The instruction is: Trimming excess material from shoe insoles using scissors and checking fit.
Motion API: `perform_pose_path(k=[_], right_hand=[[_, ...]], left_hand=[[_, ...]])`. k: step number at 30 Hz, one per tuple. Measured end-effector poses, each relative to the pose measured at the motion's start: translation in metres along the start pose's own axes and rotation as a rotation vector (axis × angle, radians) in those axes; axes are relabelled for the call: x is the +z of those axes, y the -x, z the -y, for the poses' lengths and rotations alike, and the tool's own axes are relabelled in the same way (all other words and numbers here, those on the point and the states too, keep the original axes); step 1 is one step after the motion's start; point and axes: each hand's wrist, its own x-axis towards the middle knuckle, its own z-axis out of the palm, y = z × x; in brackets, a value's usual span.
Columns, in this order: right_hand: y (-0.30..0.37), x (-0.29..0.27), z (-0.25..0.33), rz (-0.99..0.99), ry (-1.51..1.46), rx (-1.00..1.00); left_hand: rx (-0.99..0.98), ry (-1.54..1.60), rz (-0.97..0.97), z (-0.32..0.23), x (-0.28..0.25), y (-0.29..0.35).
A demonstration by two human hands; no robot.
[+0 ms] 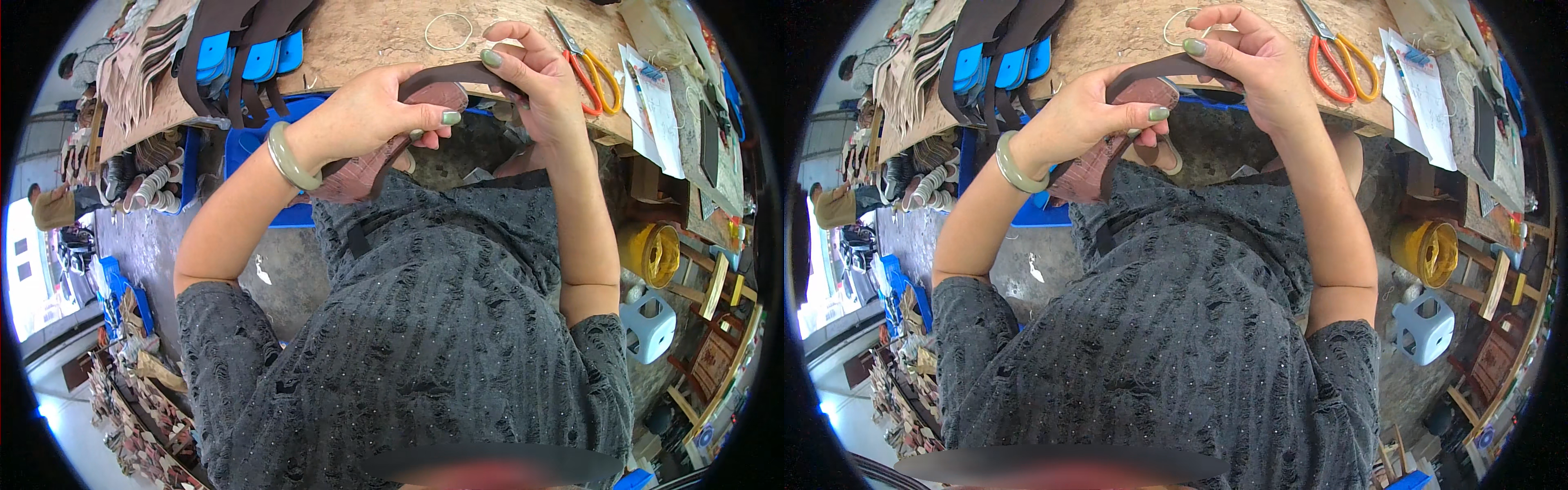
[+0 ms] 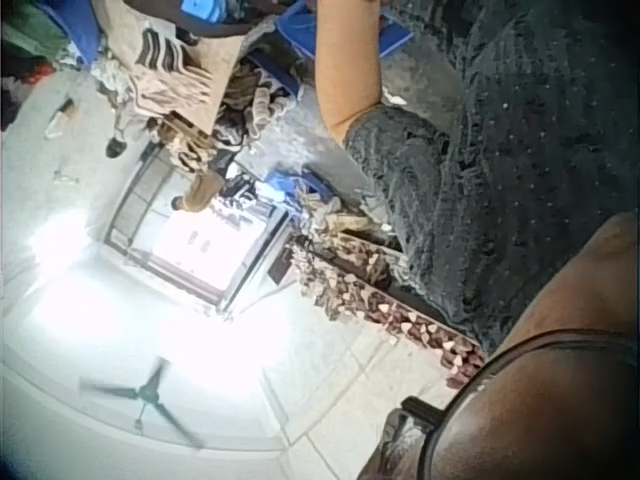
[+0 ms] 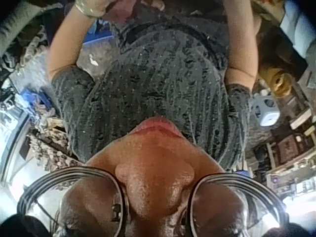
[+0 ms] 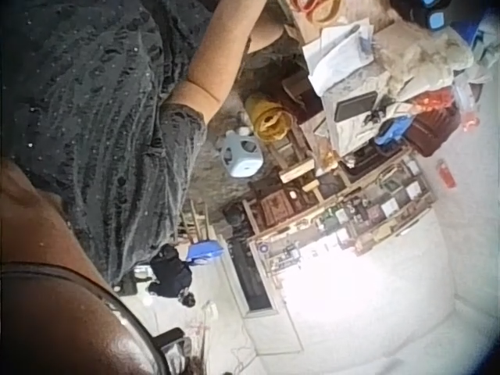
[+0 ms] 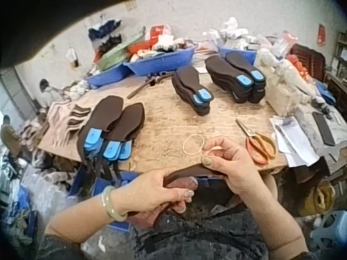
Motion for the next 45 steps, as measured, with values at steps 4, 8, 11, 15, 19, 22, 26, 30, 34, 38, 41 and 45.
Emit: perform_pose_path(k=[4,8,11,15,19,22,26,30,34,38,41,45], right_hand=[[0.003,0.011,-0.01,-0.035,-0.129,-0.051],[0.006,0.027,-0.013,-0.077,-0.19,-0.088],[0.005,0.037,-0.014,-0.103,-0.217,-0.126],[0.002,0.047,-0.012,-0.175,-0.252,-0.168],[-0.001,0.036,0.006,-0.044,-0.419,-0.052],[-0.008,0.043,0.013,-0.104,-0.293,-0.048],[-0.006,0.041,0.017,-0.107,-0.236,-0.002],[-0.012,0.035,0.018,-0.07,-0.256,-0.091],[-0.01,0.036,0.012,-0.095,-0.228,-0.038],[-0.005,0.033,0.001,-0.063,-0.216,-0.038],[-0.002,0.036,-0.004,-0.052,-0.263,-0.046],[0.0,0.052,-0.01,-0.189,-0.38,-0.077]], left_hand=[[0.082,0.119,-0.025,0.004,0.001,-0.002],[0.178,0.227,-0.111,0.011,0.005,-0.003],[0.253,0.371,-0.137,0.017,0.008,-0.008],[0.262,0.437,-0.167,0.019,0.012,-0.01],[0.274,0.429,-0.175,0.022,0.009,-0.009],[0.278,0.426,-0.162,0.023,0.006,-0.009],[0.273,0.416,-0.176,0.02,0.005,-0.007],[0.298,0.326,-0.171,0.02,0.005,-0.005],[0.309,0.364,-0.164,0.019,0.003,-0.005],[0.311,0.407,-0.157,0.021,0.003,-0.005],[0.302,0.451,-0.151,0.021,0.004,-0.006],[0.311,0.468,-0.161,0.021,0.007,-0.006]])
